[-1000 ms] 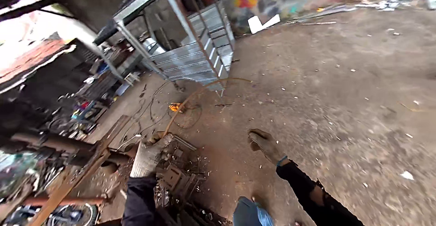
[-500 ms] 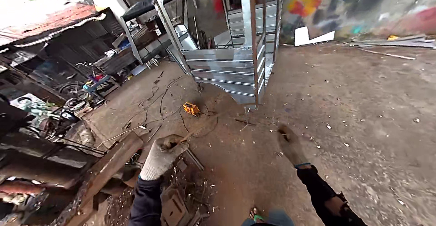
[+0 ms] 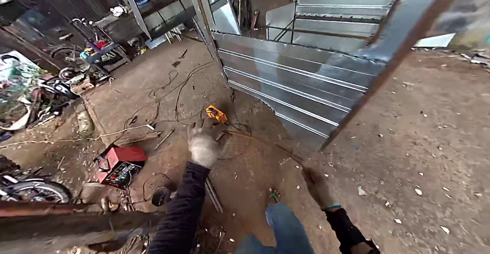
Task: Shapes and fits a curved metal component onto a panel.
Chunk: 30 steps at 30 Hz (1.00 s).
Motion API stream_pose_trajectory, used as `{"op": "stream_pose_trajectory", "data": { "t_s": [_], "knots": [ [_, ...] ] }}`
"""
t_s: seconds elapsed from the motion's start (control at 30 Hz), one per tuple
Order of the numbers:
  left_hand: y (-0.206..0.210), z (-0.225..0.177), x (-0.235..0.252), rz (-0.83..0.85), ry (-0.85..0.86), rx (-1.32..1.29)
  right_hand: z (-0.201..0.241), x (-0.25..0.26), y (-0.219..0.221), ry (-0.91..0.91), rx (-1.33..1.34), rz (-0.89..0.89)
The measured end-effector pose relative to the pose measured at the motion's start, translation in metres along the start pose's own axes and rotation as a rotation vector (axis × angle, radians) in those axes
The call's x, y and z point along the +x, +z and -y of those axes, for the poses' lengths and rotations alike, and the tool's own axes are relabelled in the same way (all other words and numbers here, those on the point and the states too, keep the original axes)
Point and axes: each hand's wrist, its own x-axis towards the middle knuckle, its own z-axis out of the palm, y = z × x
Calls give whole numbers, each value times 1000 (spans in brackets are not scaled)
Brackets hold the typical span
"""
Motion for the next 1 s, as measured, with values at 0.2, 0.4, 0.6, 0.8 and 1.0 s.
{"op": "stream_pose_trajectory", "data": {
  "t_s": [0.2, 0.4, 0.6, 0.8, 1.0],
  "knots": [
    [193, 39, 86, 39, -315, -46, -32, 149, 120, 138, 40, 112],
    [377, 51, 113, -281, -320, -938, -96, 261, 206, 132, 111, 23],
    [505, 45, 137, -420, -646, -1957, -159, 344, 272, 97, 209, -124],
    [574, 71, 143, -61, -269, -2169, -199, 379, 297, -24, 94, -318],
    [579, 74, 155, -80, -221, -2297, -193, 375, 301, -32, 103, -282]
  ]
}}
